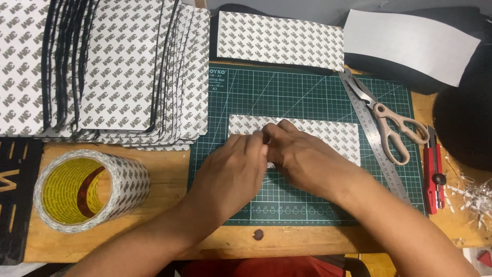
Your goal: Applying black adhesive strips to white rectangular bases and smoothing them with a scraper tool
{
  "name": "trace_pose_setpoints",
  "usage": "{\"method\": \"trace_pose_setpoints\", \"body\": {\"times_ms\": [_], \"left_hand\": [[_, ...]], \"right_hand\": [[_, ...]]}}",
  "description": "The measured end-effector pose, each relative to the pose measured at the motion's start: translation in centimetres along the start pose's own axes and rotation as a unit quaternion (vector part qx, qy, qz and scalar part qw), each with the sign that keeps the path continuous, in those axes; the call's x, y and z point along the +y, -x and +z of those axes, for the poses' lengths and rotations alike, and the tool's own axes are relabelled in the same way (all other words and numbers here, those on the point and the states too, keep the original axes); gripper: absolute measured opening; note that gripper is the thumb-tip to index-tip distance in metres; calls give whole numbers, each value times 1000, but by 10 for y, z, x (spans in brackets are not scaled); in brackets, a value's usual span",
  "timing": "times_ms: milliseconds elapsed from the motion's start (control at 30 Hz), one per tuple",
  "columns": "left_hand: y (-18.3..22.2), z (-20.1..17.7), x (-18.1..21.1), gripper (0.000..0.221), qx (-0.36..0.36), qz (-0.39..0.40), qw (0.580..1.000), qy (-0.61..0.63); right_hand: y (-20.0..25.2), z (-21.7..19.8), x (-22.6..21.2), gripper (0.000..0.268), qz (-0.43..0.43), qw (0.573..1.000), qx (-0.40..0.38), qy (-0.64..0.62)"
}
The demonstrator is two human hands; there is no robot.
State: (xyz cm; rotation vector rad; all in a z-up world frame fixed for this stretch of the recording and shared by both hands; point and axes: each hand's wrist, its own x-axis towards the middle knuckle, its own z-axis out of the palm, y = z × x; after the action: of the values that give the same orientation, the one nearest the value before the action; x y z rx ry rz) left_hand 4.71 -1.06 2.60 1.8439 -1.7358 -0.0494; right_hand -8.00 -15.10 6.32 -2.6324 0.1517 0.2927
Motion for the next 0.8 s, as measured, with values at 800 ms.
{"method": "trace_pose_setpoints", "body": {"times_ms": [800], "left_hand": [[17,5,1,27,-149,72,971,-173]], "right_hand": [[123,24,49,74,109,983,61,131]]}}
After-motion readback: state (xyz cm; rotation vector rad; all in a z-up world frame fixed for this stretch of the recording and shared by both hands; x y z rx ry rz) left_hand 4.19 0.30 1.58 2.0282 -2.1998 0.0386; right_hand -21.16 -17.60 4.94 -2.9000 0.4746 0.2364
